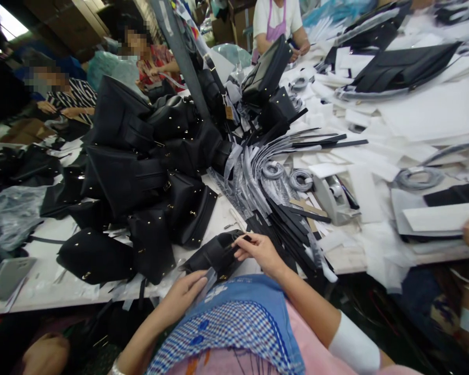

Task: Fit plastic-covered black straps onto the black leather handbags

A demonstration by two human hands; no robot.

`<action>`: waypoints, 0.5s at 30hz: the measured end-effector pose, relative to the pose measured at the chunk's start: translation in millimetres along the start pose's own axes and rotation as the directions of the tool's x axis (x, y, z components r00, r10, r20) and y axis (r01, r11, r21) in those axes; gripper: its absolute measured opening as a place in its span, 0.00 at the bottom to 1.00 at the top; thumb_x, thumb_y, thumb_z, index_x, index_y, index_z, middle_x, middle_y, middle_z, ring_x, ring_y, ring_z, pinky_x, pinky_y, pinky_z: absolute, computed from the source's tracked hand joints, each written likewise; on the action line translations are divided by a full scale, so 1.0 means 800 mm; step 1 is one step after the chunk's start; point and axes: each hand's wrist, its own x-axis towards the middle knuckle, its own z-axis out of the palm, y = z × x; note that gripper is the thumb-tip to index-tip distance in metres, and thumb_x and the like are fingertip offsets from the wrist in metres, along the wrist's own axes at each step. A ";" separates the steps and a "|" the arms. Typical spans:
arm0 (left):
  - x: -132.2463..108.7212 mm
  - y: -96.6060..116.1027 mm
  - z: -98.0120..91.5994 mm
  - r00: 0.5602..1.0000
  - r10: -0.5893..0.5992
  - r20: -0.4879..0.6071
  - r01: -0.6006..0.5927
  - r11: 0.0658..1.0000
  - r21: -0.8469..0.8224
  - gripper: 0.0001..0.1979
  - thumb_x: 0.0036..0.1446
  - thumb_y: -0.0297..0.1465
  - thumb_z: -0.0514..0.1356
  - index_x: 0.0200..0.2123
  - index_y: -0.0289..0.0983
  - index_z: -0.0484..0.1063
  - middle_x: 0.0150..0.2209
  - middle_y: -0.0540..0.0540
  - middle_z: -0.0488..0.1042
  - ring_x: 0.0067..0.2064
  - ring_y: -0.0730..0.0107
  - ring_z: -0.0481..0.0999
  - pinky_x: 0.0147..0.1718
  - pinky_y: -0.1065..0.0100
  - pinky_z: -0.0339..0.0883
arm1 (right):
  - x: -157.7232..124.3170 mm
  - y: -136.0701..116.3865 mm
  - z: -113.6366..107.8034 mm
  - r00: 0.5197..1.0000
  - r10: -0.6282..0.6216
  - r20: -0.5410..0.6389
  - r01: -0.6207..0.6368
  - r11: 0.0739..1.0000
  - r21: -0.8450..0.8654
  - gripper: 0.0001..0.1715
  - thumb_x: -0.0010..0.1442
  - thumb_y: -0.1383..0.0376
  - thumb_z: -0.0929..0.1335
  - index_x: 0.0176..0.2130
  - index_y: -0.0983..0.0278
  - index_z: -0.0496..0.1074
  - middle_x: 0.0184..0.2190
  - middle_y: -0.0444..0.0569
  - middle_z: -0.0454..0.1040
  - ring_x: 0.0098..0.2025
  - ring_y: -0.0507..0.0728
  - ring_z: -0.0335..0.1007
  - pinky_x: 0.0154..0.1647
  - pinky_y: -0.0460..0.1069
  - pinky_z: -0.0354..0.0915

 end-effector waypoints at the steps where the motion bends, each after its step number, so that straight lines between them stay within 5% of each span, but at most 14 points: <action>1: 0.007 0.006 0.004 1.000 -0.005 -0.003 0.005 1.000 -0.026 0.22 0.64 0.42 0.49 0.50 0.35 0.72 0.27 0.48 0.76 0.26 0.69 0.73 0.29 0.69 0.66 | -0.003 0.000 0.007 1.000 0.012 0.017 -0.012 1.000 -0.013 0.23 0.52 0.51 0.74 0.35 0.69 0.77 0.23 0.50 0.78 0.24 0.53 0.74 0.30 0.47 0.72; 3: 0.023 0.016 0.012 1.000 0.023 -0.009 -0.023 0.999 -0.044 0.22 0.64 0.42 0.49 0.52 0.35 0.71 0.28 0.49 0.76 0.26 0.70 0.71 0.29 0.69 0.65 | -0.008 0.000 0.016 0.999 0.029 0.046 -0.028 0.999 -0.031 0.24 0.52 0.49 0.73 0.35 0.69 0.77 0.22 0.50 0.78 0.24 0.53 0.74 0.29 0.47 0.72; 7: 0.054 0.031 0.024 0.985 0.173 -0.015 -0.173 0.985 -0.023 0.19 0.63 0.42 0.51 0.34 0.35 0.75 0.29 0.47 0.76 0.31 0.68 0.74 0.32 0.70 0.64 | -0.008 0.001 0.014 0.992 0.014 0.122 0.001 0.993 -0.120 0.25 0.54 0.48 0.72 0.36 0.69 0.77 0.22 0.48 0.77 0.24 0.53 0.73 0.29 0.48 0.71; 11: 0.080 0.029 0.033 0.995 0.078 0.056 -0.063 0.971 -0.230 0.19 0.61 0.45 0.52 0.39 0.35 0.71 0.22 0.51 0.71 0.20 0.75 0.69 0.22 0.73 0.61 | 0.014 0.011 -0.017 0.989 -0.149 -0.021 0.137 0.949 -0.283 0.27 0.63 0.49 0.62 0.43 0.67 0.75 0.35 0.53 0.79 0.23 0.51 0.70 0.25 0.47 0.68; 13: 0.089 0.022 0.034 0.998 0.025 0.064 -0.004 0.953 -0.304 0.20 0.59 0.46 0.54 0.43 0.34 0.69 0.22 0.52 0.71 0.18 0.76 0.67 0.19 0.74 0.60 | 0.027 0.021 -0.036 0.956 -0.284 -0.074 0.213 0.845 -0.491 0.23 0.65 0.54 0.61 0.48 0.65 0.74 0.42 0.54 0.78 0.27 0.52 0.70 0.31 0.50 0.70; 15: 0.096 0.016 0.031 0.999 -0.013 0.048 0.029 0.933 -0.359 0.20 0.58 0.45 0.56 0.41 0.34 0.69 0.27 0.47 0.74 0.21 0.76 0.71 0.21 0.74 0.63 | 0.036 0.031 -0.049 0.932 -0.356 0.068 0.306 0.670 -0.677 0.20 0.63 0.62 0.63 0.53 0.62 0.71 0.48 0.53 0.76 0.35 0.55 0.72 0.42 0.53 0.70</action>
